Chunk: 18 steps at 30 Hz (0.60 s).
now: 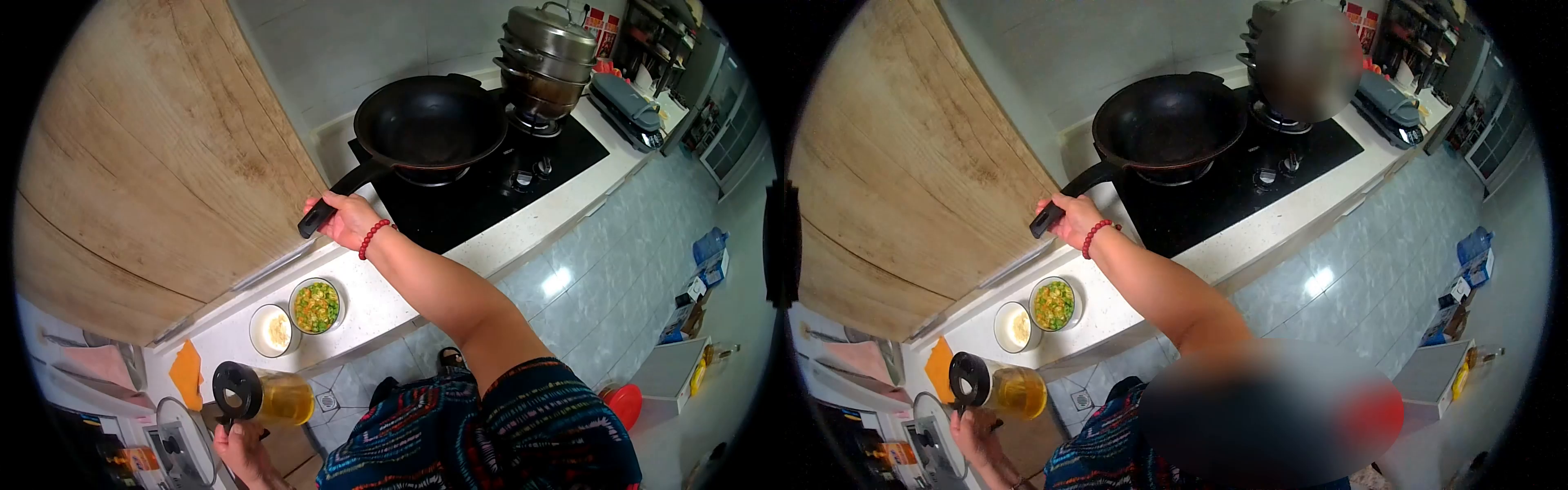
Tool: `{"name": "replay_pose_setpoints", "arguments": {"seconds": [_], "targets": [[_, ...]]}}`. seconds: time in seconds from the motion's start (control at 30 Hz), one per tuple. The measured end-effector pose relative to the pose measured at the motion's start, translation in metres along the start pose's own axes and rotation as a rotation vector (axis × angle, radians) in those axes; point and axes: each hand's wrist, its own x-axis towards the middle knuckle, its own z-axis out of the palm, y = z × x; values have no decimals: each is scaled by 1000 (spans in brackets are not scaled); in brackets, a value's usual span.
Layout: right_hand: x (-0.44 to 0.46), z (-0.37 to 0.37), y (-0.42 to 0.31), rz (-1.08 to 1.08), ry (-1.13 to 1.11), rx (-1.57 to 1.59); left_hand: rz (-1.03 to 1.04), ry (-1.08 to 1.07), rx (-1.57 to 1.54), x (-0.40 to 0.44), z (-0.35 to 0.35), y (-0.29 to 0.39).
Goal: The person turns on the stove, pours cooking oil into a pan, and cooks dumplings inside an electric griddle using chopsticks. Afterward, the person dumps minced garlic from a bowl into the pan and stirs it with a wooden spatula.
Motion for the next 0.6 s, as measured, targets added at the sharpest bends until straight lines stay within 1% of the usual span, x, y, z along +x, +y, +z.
{"name": "replay_pose_setpoints", "arguments": {"seconds": [0.13, 0.2, 0.23, 0.3, 0.33, 0.37, 0.4, 0.43, 0.47, 0.5, 0.53, 0.57, 0.6], "targets": [[-6, -5, -8, 51, -37, -41, -55, 23, -18, 4, 14, 5], [-7, -13, -12, 140, -121, -338, -24, -91, -17, 8, 20, 6], [-12, -14, -13, 147, -128, -334, -22, -84, -11, 10, 29, 9], [-30, -20, -17, 152, -28, -467, -8, -159, 3, 17, 53, 16], [-40, -25, -20, 138, 3, -487, -41, -201, -27, 22, 60, 20], [-49, -37, -24, 125, 13, -532, -53, -178, -35, 24, 76, 26], [-57, -51, -29, 112, 18, -577, -53, -266, -45, 32, 82, 27], [-66, -65, -33, 97, 47, -649, -41, -279, -73, 38, 96, 30], [-72, -84, -37, 63, 109, -732, -53, -308, -76, 45, 110, 34], [-80, -94, -42, -10, 218, -907, -55, -367, -127, 53, 125, 38], [-89, -112, -47, -125, 261, -1027, -61, -396, -121, 61, 137, 41], [-91, -144, -48, -349, 240, -1151, -58, -434, -125, 68, 152, 44], [-98, -166, -54, -552, 318, -1502, -49, -474, -121, 76, 166, 47]]}}
